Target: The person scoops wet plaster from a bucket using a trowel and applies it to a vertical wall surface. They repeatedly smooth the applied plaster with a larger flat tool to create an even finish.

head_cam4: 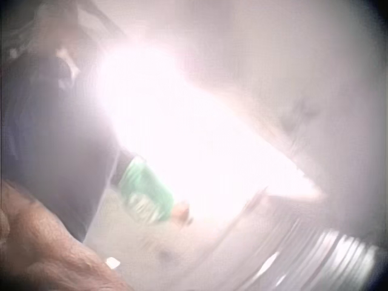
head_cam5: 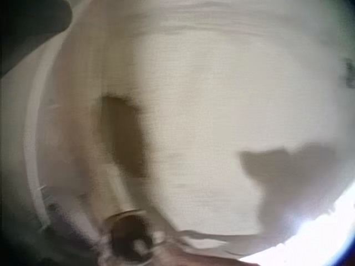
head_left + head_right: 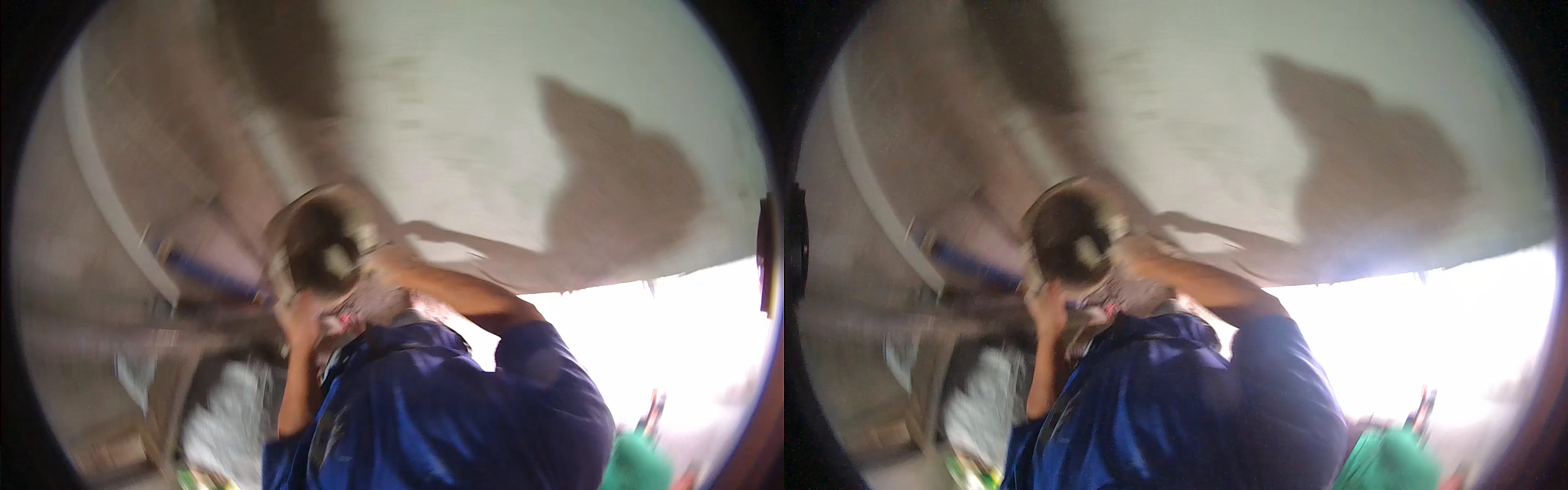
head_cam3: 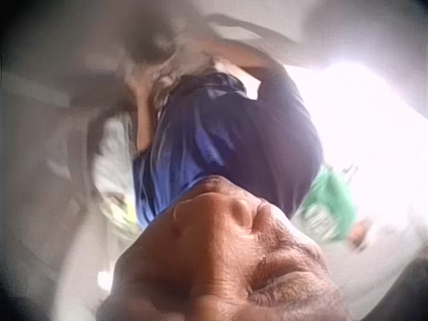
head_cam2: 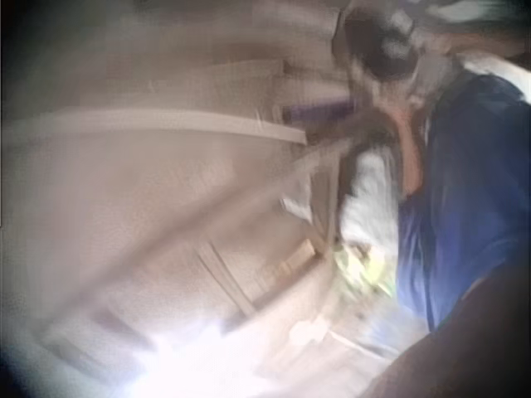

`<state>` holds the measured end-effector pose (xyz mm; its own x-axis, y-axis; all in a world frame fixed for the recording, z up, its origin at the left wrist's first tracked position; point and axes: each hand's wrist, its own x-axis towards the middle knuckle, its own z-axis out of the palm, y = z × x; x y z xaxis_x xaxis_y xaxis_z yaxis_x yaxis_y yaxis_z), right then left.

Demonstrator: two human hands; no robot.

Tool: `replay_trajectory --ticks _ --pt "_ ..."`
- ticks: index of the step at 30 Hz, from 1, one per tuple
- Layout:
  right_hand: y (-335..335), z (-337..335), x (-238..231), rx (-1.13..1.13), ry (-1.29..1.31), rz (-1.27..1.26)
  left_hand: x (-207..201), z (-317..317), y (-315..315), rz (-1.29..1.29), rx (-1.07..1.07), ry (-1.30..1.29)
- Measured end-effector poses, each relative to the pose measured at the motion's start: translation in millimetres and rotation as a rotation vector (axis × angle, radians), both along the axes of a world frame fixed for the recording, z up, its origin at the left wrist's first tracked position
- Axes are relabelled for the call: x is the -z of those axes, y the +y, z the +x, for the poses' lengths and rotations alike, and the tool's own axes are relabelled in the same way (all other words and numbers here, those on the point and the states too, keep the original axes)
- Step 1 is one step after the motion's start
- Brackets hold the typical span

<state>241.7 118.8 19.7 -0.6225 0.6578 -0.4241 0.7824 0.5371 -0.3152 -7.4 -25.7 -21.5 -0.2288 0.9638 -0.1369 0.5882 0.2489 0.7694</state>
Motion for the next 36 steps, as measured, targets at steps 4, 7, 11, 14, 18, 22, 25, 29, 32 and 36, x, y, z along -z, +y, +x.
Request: replay_trajectory --ticks 4,7,11,14,18,22,25,29,32,36 --pt "-40 -20 17 0.117 0.144 -0.095 15 -29 -13 0.02 0.349 0.397" --pt "-59 -6 5 0.214 0.321 -0.12 49 -51 -3 0.142 0.241 0.242" --pt "-86 20 10 0.359 0.363 -0.029 8 -33 9 0.091 0.528 0.37" --pt "-103 26 -10 0.435 0.361 -0.077 12 -42 2 0.12 0.565 0.344" --pt "-110 34 -17 0.467 0.281 -0.103 17 -41 12 0.13 0.617 0.375" --pt "-122 48 -20 0.509 0.389 0.009 24 -34 22 0.148 0.648 0.373" --pt "-129 54 -38 0.558 0.371 -0.05 14 -24 23 0.094 0.64 0.374" --pt "-134 54 -28 0.564 0.363 -0.051 11 -22 19 0.082 0.639 0.354" --pt "-134 53 -26 0.551 0.354 -0.052 18 -25 17 0.111 0.61 0.347" --pt "-138 53 -21 0.572 0.379 -0.038 13 -21 15 0.05 0.613 0.331"
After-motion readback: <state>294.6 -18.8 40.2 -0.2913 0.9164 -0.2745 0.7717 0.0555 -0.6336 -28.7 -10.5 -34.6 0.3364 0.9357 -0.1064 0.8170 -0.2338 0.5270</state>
